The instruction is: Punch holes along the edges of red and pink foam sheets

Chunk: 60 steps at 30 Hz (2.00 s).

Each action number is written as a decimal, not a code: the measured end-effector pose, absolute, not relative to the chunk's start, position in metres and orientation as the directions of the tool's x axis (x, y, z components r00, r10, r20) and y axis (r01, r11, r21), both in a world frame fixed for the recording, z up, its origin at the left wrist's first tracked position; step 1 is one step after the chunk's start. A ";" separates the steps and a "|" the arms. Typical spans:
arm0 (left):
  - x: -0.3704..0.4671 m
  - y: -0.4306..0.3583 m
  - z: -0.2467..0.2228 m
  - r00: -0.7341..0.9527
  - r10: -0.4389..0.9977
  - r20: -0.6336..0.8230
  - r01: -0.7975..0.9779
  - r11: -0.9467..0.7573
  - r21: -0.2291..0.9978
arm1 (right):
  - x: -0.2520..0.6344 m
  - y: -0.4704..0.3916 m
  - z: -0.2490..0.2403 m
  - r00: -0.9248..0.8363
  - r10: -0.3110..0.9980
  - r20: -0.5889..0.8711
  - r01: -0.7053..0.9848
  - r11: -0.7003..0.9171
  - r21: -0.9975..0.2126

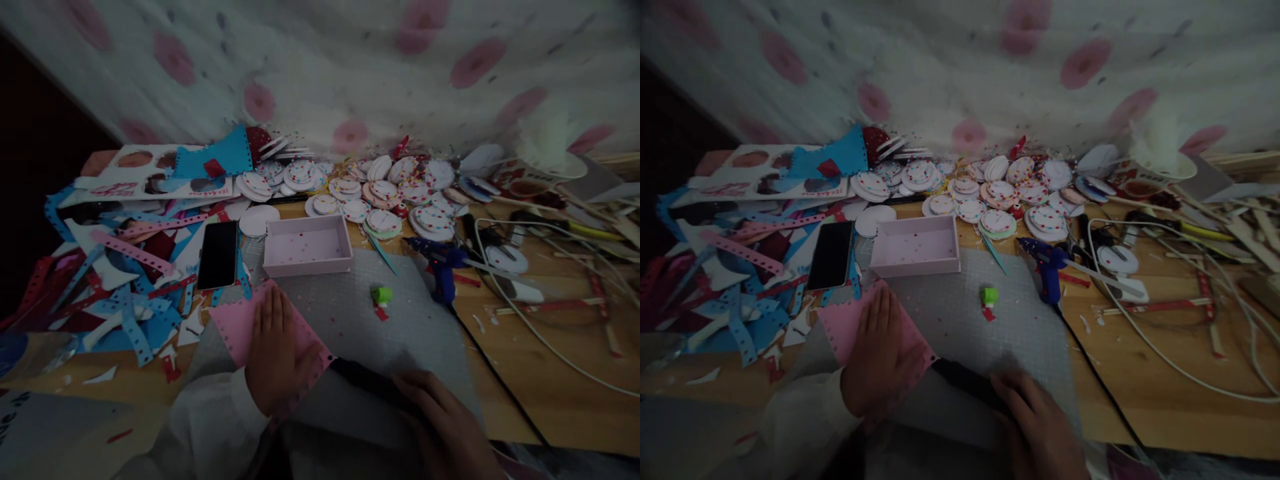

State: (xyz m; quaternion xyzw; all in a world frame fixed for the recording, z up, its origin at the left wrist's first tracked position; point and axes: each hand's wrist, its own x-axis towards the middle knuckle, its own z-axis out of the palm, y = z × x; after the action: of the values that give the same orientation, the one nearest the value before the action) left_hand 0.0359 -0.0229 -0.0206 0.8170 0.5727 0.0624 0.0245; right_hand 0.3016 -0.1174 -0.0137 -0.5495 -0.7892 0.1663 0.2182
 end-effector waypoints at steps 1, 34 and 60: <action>0.036 -0.023 -0.021 0.341 0.937 0.079 0.932 -0.348 0.104 | 0.301 -0.116 -0.013 -0.293 0.941 0.167 0.798 0.337 -0.499; 0.037 -0.023 -0.022 0.324 0.943 0.074 0.941 -0.329 0.079 | 0.309 -0.114 -0.018 -0.335 0.931 0.147 0.763 0.360 -0.537; 0.038 -0.022 -0.020 0.309 0.951 0.033 0.948 -0.310 0.068 | 0.313 -0.113 -0.027 -0.383 0.911 0.155 0.754 0.405 -0.516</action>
State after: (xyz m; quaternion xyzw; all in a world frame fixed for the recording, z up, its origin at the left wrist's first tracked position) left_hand 0.0376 -0.0221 -0.0203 0.8088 0.5869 0.0332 0.0178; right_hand 0.3132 -0.1125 -0.0270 -0.5133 -0.8109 0.1840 0.2122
